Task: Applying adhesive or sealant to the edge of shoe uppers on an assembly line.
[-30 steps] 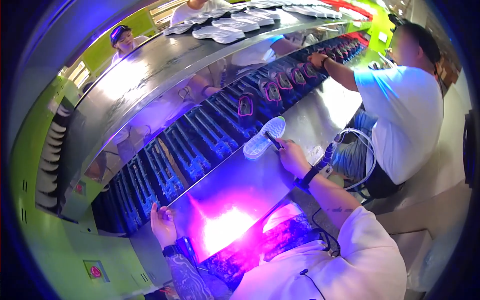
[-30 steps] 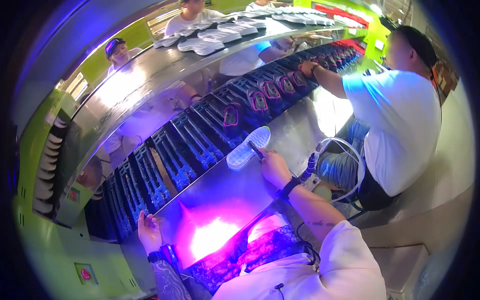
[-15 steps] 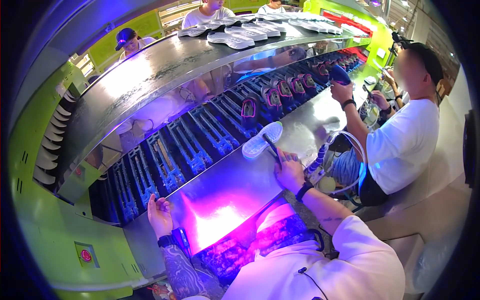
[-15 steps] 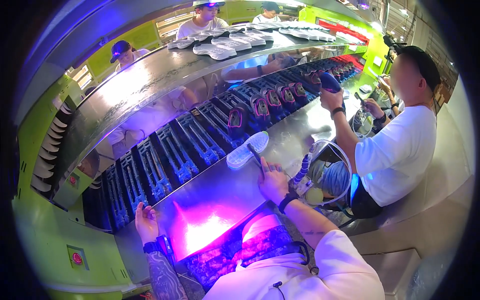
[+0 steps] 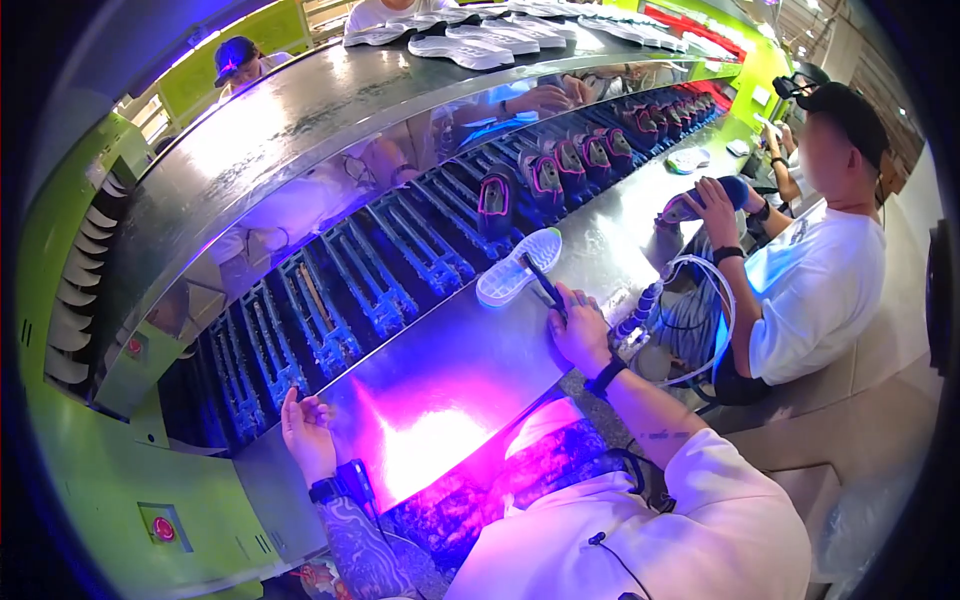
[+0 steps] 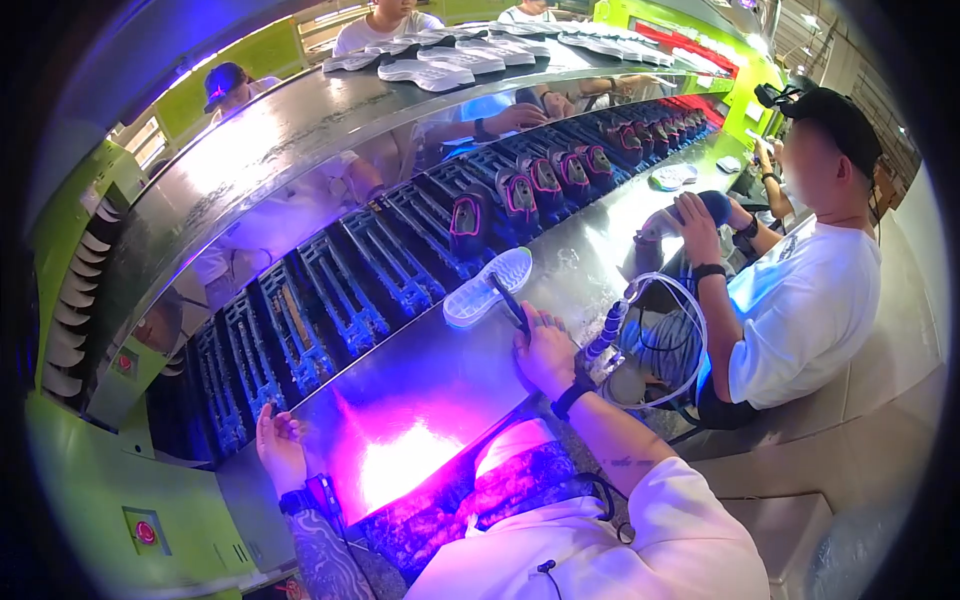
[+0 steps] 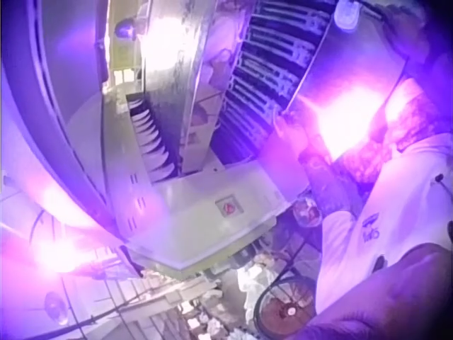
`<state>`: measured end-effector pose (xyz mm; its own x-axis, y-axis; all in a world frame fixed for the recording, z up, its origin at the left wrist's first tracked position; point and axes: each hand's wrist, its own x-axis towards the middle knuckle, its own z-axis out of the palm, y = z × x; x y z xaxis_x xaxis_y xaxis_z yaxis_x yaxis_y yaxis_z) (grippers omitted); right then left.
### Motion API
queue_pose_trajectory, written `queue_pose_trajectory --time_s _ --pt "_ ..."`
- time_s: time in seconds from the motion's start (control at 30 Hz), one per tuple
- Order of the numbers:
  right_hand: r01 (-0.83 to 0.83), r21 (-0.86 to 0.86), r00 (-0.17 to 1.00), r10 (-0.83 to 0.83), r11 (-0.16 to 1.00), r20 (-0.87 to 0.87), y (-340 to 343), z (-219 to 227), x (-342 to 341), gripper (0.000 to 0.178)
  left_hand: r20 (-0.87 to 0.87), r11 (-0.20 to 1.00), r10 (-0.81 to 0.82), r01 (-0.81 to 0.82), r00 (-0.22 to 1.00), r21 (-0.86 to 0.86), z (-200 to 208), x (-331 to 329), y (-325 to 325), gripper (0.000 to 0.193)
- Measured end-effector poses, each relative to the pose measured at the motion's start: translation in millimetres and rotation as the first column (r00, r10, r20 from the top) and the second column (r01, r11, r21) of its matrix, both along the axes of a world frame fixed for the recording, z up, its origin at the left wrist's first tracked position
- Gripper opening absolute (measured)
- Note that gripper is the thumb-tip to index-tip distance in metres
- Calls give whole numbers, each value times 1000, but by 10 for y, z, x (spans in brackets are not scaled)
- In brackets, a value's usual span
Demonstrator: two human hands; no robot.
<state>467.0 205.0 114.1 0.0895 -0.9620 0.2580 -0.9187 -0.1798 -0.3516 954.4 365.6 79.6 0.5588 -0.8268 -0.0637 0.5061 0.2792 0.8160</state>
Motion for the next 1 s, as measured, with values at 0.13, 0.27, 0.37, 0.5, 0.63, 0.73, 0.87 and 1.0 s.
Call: queue_pose_trajectory --time_s 0.13,0.27,0.37,0.5,0.63,0.73,0.87,1.0 --pt "-7 21 984 4 1000 177 -200 18 -86 38 -7 999 -39 39 999 5 65 -61 -9 42" --pt "-29 159 974 -8 987 228 -313 305 33 30 32 999 -28 28 999 16 41 -7 21 46" --pt "-22 207 981 -19 978 194 -329 230 45 28 48 999 -24 23 999 28 21 15 35 47" --pt "-20 -61 977 32 998 211 -274 -77 18 26 72 998 -60 59 996 23 35 14 24 47" --pt "-9 -59 977 21 998 211 -222 -85 73 26 94 1000 -15 13 995 26 23 22 32 44" --pt "-22 -28 985 26 999 169 -198 -92 67 28 83 999 3 -7 997 49 29 34 46 43" --pt "-30 -18 980 33 999 197 -162 -55 85 32 63 998 24 -27 998 53 89 -21 53 41" --pt "-19 16 983 16 1000 182 -158 -80 111 34 39 1000 17 -18 999 17 90 -27 41 40"
